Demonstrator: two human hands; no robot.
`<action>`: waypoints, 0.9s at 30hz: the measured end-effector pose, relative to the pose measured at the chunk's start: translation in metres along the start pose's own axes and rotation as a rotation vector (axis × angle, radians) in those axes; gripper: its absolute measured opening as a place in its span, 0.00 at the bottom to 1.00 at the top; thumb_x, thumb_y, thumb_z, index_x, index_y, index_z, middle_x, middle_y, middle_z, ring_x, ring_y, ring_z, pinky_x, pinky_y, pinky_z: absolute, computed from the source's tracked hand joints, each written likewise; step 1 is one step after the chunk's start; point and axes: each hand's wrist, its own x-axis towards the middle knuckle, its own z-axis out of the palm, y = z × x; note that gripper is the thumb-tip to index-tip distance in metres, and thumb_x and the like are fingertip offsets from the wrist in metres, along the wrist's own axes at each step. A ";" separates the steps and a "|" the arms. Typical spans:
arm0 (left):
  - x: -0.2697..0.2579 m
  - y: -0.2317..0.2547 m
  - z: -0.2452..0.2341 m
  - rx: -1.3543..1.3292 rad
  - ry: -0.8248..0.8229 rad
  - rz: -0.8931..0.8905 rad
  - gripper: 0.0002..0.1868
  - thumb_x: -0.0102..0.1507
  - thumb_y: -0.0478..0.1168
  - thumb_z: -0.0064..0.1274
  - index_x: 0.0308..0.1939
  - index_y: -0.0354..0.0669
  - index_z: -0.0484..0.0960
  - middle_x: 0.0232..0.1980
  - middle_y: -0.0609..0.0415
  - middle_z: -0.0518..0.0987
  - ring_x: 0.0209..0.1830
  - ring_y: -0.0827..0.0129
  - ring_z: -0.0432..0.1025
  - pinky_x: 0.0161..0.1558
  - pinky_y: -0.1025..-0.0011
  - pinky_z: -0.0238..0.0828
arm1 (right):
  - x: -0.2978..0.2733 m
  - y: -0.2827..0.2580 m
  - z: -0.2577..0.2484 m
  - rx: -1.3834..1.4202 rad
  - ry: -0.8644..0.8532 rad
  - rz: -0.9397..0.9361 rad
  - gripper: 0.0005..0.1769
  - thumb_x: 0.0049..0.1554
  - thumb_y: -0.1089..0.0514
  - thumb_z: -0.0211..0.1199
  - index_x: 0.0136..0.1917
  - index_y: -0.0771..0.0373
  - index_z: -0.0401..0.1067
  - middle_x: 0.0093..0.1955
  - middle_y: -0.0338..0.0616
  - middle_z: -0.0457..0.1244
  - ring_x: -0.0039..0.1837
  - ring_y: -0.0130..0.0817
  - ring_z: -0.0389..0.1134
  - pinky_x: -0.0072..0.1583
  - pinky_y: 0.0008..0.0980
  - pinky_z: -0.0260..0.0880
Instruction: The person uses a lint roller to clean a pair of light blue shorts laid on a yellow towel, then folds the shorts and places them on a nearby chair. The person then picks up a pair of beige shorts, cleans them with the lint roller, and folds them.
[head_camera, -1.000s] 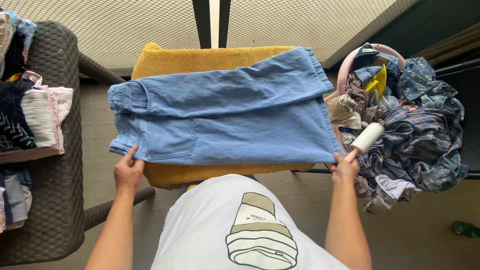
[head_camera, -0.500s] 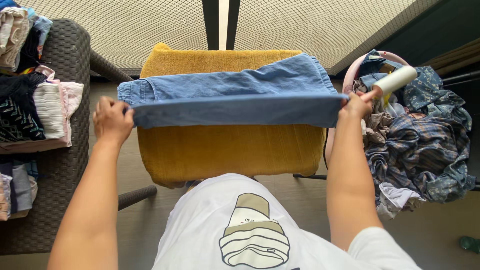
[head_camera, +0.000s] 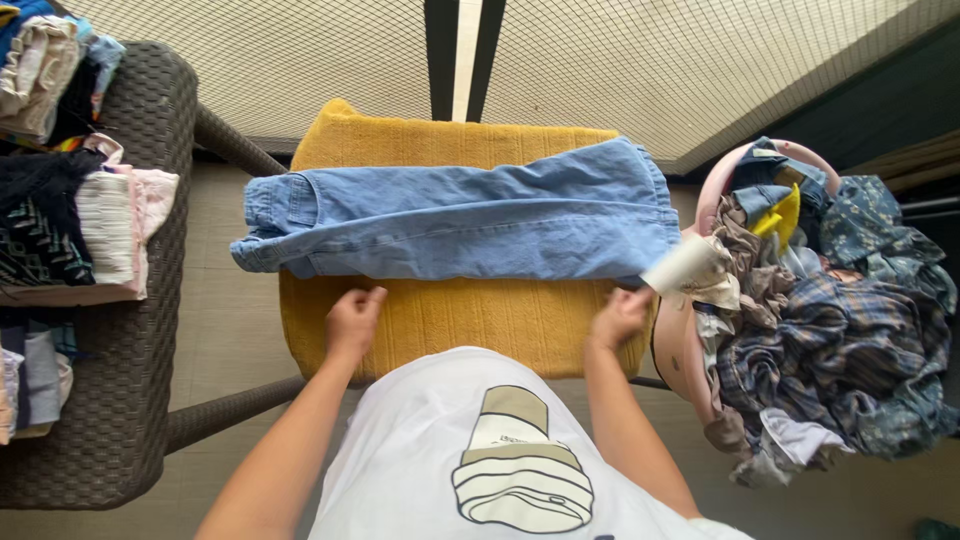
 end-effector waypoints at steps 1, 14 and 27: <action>0.008 -0.007 -0.003 -0.338 0.008 -0.398 0.29 0.69 0.58 0.59 0.54 0.31 0.78 0.44 0.39 0.82 0.43 0.51 0.75 0.39 0.60 0.70 | 0.009 -0.001 -0.007 0.167 -0.002 0.260 0.32 0.63 0.61 0.58 0.79 0.54 0.57 0.49 0.43 0.65 0.44 0.41 0.69 0.43 0.35 0.67; 0.140 0.006 -0.058 -0.957 0.647 -0.482 0.35 0.49 0.27 0.68 0.56 0.38 0.66 0.55 0.45 0.80 0.40 0.59 0.80 0.30 0.66 0.74 | 0.149 -0.011 -0.004 0.857 0.097 0.426 0.68 0.47 0.88 0.52 0.81 0.28 0.36 0.67 0.37 0.56 0.64 0.33 0.63 0.64 0.39 0.69; 0.027 -0.009 -0.084 0.358 0.578 0.119 0.59 0.56 0.52 0.71 0.80 0.38 0.49 0.78 0.35 0.55 0.79 0.45 0.50 0.77 0.48 0.47 | 0.101 0.060 -0.040 -0.016 0.118 0.293 0.16 0.62 0.67 0.59 0.64 0.70 0.68 0.59 0.48 0.67 0.57 0.39 0.73 0.56 0.36 0.76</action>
